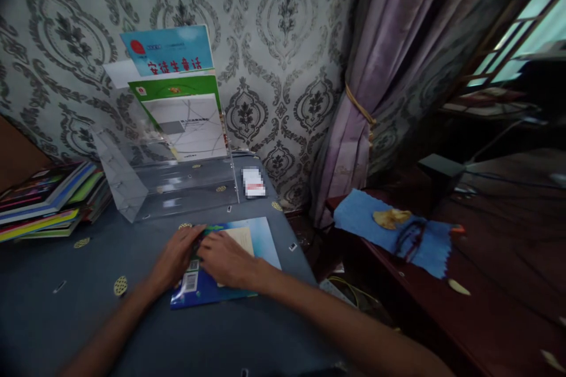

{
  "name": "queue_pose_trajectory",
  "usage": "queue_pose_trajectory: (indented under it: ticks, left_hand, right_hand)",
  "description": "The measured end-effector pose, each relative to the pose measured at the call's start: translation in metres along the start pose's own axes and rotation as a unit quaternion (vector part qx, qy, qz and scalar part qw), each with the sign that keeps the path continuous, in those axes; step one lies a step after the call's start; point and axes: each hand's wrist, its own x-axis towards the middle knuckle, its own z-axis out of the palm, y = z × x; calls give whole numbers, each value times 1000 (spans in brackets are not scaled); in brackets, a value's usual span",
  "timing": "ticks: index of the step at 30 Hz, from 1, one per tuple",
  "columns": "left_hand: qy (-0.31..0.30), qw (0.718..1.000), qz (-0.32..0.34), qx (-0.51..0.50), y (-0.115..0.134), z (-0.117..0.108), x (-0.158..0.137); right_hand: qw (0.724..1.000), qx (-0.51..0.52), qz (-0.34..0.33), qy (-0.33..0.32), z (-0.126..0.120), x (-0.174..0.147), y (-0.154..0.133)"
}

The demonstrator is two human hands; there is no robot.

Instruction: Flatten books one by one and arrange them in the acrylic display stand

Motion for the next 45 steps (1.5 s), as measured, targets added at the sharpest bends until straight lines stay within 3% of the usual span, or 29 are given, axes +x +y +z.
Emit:
queue_pose_trajectory:
  ticks: [5, 12, 28, 34, 45]
  left_hand:
    - [-12, 982, -71, -176, -14, -10, -3]
    - [19, 944, -165, -285, -5, -16, 3]
    - [21, 963, -164, -211, -2, -13, 1]
    - [25, 979, -122, -161, -3, -8, -2]
    - [34, 993, -75, -88, -5, -4, -4]
  right_hand:
    - [997, -3, -79, -25, 8, 19, -12]
    - [998, 42, -48, 4, 13, 30, -1]
    - [994, 91, 50, 29, 20, 17, 1]
    - [993, 69, 93, 5, 17, -9, 13]
    - [982, 12, 184, 47, 16, -66, 48]
